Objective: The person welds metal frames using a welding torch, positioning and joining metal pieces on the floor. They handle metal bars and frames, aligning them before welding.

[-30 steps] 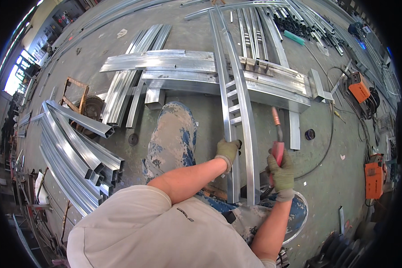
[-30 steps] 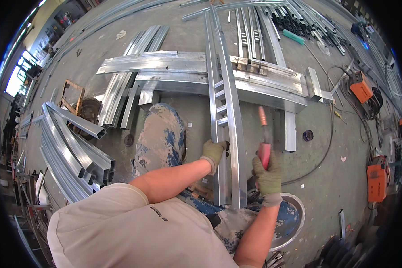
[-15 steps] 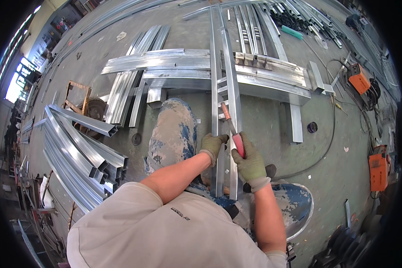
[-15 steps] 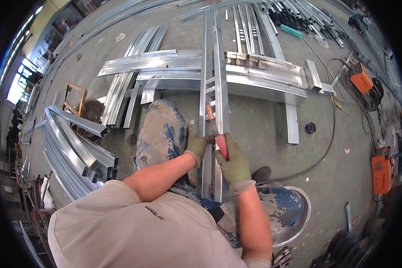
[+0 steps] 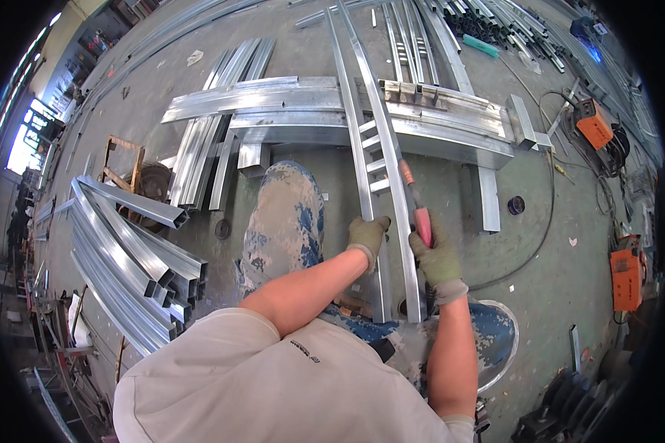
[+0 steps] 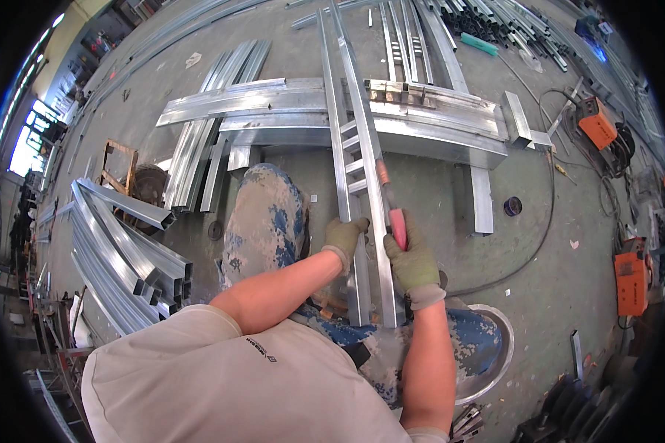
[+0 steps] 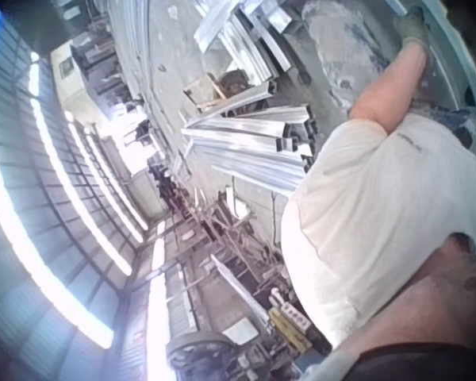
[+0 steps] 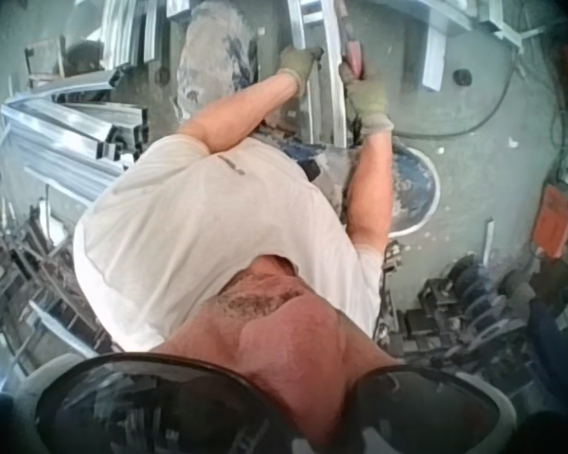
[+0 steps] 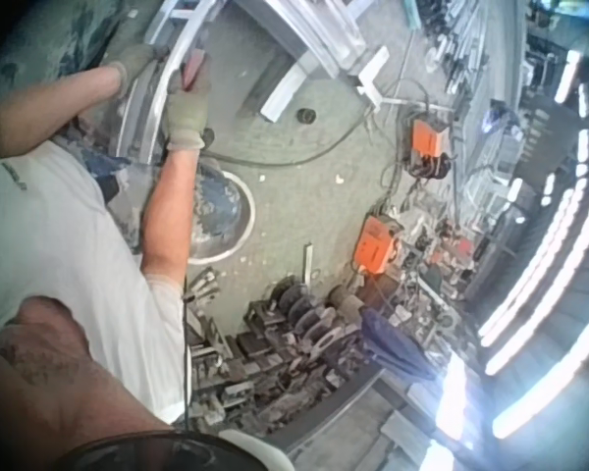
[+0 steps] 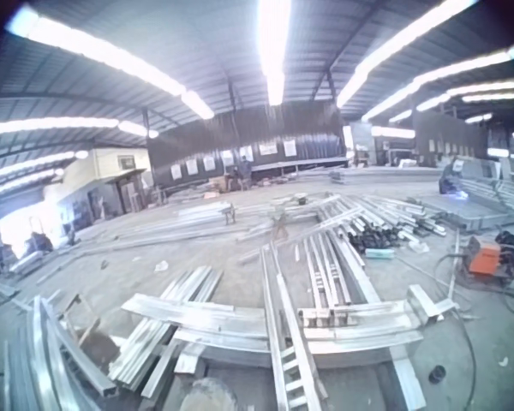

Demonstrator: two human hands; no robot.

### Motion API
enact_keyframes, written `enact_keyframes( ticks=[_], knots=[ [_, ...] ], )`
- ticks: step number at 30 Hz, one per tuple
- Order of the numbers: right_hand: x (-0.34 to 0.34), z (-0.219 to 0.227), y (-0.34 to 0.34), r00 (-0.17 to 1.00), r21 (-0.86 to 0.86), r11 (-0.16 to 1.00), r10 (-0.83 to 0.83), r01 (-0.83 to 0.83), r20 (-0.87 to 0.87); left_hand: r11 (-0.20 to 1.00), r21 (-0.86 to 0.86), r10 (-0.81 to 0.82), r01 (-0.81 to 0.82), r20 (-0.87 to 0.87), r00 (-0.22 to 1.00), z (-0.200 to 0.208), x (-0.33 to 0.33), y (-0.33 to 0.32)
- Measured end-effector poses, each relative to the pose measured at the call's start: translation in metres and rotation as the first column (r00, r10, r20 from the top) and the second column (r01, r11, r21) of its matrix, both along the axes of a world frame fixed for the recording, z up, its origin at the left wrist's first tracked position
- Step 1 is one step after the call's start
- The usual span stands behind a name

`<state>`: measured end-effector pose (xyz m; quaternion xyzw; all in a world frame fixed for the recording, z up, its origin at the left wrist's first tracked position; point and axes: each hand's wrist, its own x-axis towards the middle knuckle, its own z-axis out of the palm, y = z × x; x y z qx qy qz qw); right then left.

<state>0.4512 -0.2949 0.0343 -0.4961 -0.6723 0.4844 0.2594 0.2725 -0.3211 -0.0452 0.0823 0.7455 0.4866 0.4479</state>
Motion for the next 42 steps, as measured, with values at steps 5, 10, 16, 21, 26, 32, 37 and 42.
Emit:
enact_keyframes(
  ticks=[5,10,16,21,26,32,37,42],
  knots=[
    [-0.008,0.003,0.016,0.996,0.034,0.999,-0.01,0.007,0.09,0.999,-0.052,0.001,-0.001,0.007,1.0,0.016,-0.007,0.018],
    [-0.01,-0.033,0.026,0.997,-0.108,0.993,-0.059,0.054,-0.047,0.992,-0.127,-0.029,0.016,-0.106,0.994,0.016,-0.006,0.018],
    [0.008,0.007,0.027,0.934,-0.338,0.939,-0.181,0.07,-0.308,0.986,-0.127,-0.098,0.105,0.06,0.993,0.044,-0.01,0.014],
    [0.052,0.053,0.034,0.946,-0.233,0.959,-0.217,0.161,-0.24,0.981,-0.064,-0.178,0.181,0.046,0.983,0.014,-0.012,0.016],
    [0.085,0.147,0.047,0.923,-0.002,0.934,-0.354,0.358,-0.15,0.965,-0.067,-0.257,0.255,-0.011,0.966,0.001,-0.015,0.018],
    [0.058,0.203,0.065,0.851,0.109,0.987,-0.043,0.117,-0.524,0.797,-0.074,-0.594,0.6,0.082,0.8,0.024,-0.039,0.024],
    [0.02,0.166,0.088,0.992,-0.125,0.992,-0.014,-0.003,-0.128,0.62,-0.159,-0.761,0.769,0.116,0.638,0.053,-0.06,0.031],
    [-0.011,0.129,0.099,0.978,-0.387,0.911,0.072,-0.145,-0.196,0.282,-0.4,-0.957,0.872,-0.174,0.23,0.08,-0.077,0.041]
  ],
)
